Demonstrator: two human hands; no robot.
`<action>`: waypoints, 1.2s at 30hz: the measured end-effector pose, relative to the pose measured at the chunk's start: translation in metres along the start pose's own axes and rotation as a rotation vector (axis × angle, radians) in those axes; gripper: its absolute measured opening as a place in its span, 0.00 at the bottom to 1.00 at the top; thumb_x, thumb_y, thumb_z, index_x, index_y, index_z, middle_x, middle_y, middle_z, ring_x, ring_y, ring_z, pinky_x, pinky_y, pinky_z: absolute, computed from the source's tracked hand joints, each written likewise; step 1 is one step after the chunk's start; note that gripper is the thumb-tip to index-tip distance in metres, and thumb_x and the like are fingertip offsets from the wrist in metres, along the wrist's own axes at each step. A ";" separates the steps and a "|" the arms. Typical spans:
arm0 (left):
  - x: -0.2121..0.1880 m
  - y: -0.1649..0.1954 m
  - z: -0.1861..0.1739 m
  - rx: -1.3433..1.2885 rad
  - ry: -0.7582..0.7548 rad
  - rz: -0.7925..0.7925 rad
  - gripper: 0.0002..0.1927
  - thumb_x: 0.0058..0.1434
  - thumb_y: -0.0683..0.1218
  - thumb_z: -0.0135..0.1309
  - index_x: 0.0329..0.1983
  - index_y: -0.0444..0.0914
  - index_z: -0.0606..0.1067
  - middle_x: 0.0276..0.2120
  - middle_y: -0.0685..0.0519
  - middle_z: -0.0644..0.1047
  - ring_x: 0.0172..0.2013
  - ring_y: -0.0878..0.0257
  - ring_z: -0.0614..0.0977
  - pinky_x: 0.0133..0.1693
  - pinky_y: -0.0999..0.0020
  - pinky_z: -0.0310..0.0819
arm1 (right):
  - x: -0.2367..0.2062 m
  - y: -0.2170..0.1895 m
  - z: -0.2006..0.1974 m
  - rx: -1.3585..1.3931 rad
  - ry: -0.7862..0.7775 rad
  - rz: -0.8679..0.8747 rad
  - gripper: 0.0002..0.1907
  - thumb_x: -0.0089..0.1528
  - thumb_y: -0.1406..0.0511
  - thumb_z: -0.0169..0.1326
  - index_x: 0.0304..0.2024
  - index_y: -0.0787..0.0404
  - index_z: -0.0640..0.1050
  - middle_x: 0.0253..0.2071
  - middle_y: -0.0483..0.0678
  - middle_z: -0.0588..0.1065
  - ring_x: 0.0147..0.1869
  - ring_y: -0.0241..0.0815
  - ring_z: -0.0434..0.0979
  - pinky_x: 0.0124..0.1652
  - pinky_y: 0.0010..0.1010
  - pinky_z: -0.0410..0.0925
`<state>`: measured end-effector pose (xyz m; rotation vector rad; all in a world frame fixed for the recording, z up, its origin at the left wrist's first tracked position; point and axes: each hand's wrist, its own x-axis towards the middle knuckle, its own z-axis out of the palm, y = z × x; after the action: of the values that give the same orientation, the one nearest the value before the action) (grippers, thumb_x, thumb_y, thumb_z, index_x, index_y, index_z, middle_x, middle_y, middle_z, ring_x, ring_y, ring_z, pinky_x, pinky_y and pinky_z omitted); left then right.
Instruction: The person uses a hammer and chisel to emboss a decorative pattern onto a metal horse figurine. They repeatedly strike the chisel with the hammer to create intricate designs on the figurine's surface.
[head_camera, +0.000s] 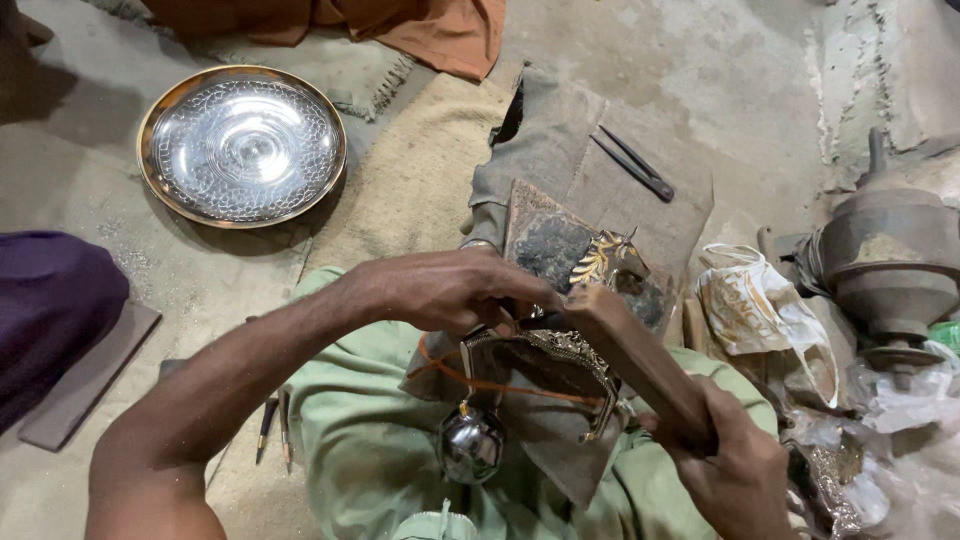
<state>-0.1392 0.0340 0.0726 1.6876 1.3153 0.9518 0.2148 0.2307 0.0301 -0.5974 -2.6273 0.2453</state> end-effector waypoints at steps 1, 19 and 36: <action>0.000 0.000 0.000 -0.001 0.000 0.005 0.34 0.56 0.30 0.54 0.66 0.42 0.70 0.44 0.48 0.83 0.41 0.62 0.85 0.42 0.62 0.80 | -0.001 0.001 0.001 0.127 -0.053 0.166 0.29 0.50 0.59 0.72 0.48 0.63 0.75 0.32 0.55 0.78 0.34 0.48 0.79 0.34 0.38 0.72; 0.002 0.001 -0.001 0.052 0.010 0.064 0.36 0.56 0.29 0.52 0.68 0.46 0.70 0.48 0.51 0.84 0.43 0.62 0.85 0.41 0.63 0.81 | -0.029 -0.032 0.014 0.193 0.012 0.247 0.36 0.48 0.57 0.71 0.55 0.62 0.72 0.33 0.56 0.80 0.35 0.47 0.81 0.36 0.36 0.74; 0.004 0.011 -0.002 0.110 -0.019 0.015 0.28 0.59 0.34 0.55 0.64 0.43 0.72 0.44 0.49 0.84 0.39 0.61 0.86 0.40 0.58 0.78 | -0.050 -0.016 0.016 -0.006 -0.133 0.243 0.43 0.46 0.51 0.71 0.58 0.63 0.72 0.37 0.58 0.81 0.37 0.50 0.84 0.37 0.41 0.75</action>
<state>-0.1355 0.0362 0.0834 1.7877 1.3664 0.8831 0.2426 0.1930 0.0009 -0.9343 -2.6797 0.3618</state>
